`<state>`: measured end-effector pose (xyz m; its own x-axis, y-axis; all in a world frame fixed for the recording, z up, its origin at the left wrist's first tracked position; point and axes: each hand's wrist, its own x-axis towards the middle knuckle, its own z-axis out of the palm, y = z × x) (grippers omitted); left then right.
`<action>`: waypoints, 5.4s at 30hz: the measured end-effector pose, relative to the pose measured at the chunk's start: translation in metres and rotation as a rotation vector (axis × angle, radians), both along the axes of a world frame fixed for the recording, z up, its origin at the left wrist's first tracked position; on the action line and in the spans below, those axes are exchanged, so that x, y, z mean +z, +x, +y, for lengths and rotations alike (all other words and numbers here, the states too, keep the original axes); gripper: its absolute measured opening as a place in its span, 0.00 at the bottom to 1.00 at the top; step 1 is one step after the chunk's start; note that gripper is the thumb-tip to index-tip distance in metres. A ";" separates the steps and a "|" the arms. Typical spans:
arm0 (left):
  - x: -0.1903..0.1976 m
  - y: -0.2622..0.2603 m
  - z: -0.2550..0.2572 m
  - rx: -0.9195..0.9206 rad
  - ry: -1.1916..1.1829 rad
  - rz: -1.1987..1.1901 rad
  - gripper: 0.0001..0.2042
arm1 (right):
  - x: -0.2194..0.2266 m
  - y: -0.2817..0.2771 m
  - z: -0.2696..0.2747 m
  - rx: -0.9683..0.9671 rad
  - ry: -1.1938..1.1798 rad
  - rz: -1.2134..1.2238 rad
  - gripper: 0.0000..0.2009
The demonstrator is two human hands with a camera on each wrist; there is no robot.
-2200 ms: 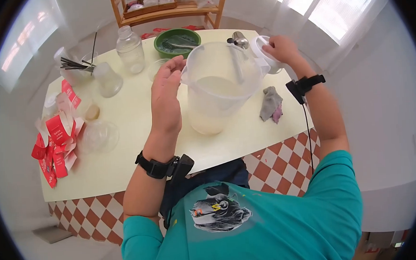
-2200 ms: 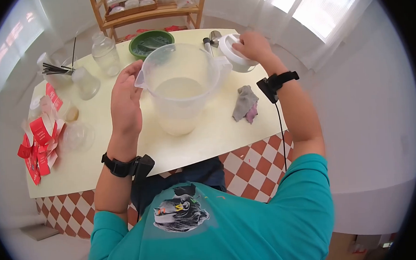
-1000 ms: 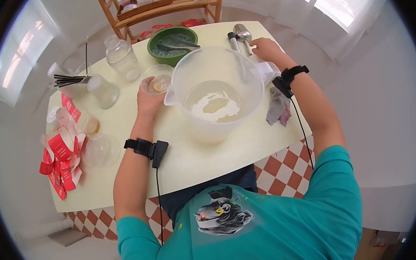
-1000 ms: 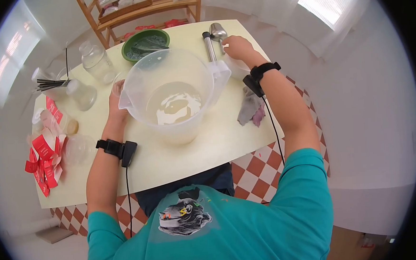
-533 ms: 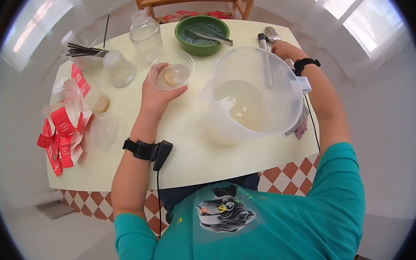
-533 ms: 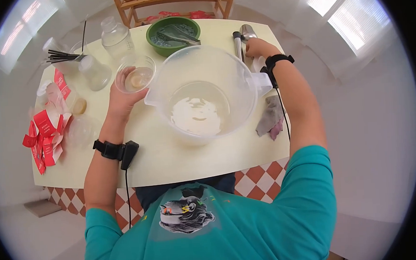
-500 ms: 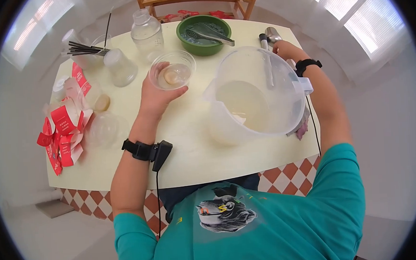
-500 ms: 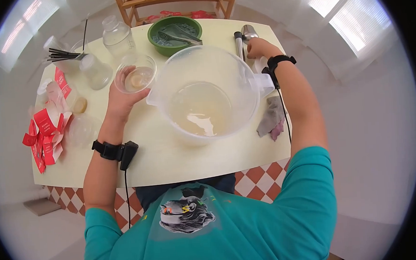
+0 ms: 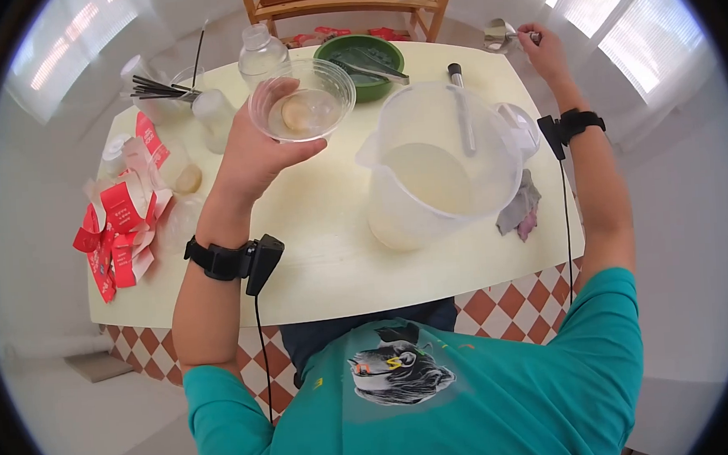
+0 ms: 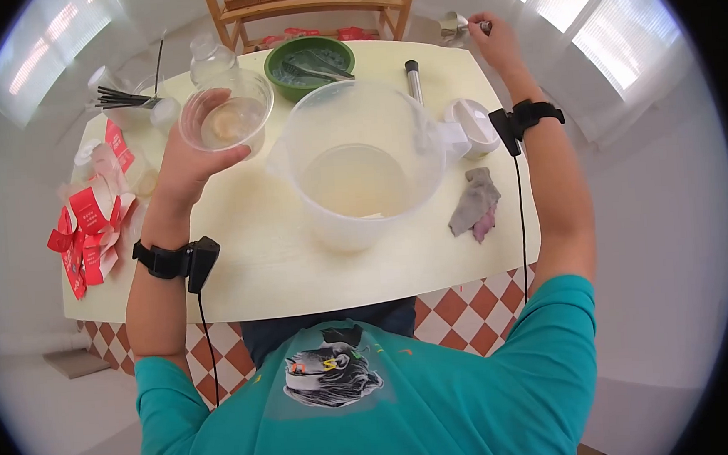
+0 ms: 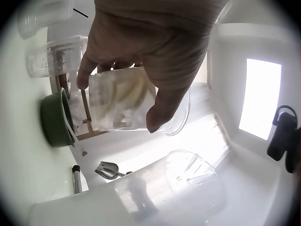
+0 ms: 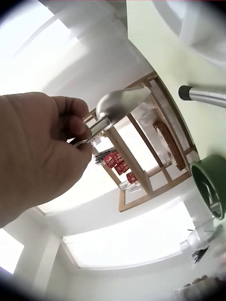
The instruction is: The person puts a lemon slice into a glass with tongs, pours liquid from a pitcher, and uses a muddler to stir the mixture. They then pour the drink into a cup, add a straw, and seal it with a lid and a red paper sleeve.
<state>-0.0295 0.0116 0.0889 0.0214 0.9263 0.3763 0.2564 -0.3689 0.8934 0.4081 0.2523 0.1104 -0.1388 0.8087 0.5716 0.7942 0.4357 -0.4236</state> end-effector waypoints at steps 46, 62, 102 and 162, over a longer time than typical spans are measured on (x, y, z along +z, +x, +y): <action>0.100 0.037 -0.002 -0.176 0.183 0.561 0.32 | 0.155 -0.142 -0.192 0.785 -0.322 0.500 0.11; 0.117 0.043 -0.014 -0.173 0.204 0.743 0.35 | 0.136 -0.126 -0.203 0.950 -0.408 0.742 0.10; 0.132 0.056 -0.022 -0.223 0.232 0.953 0.34 | 0.117 -0.091 -0.199 0.920 -0.500 0.855 0.10; 0.135 0.067 -0.017 -0.313 0.194 1.006 0.30 | 0.091 -0.067 -0.195 0.947 -0.506 0.809 0.14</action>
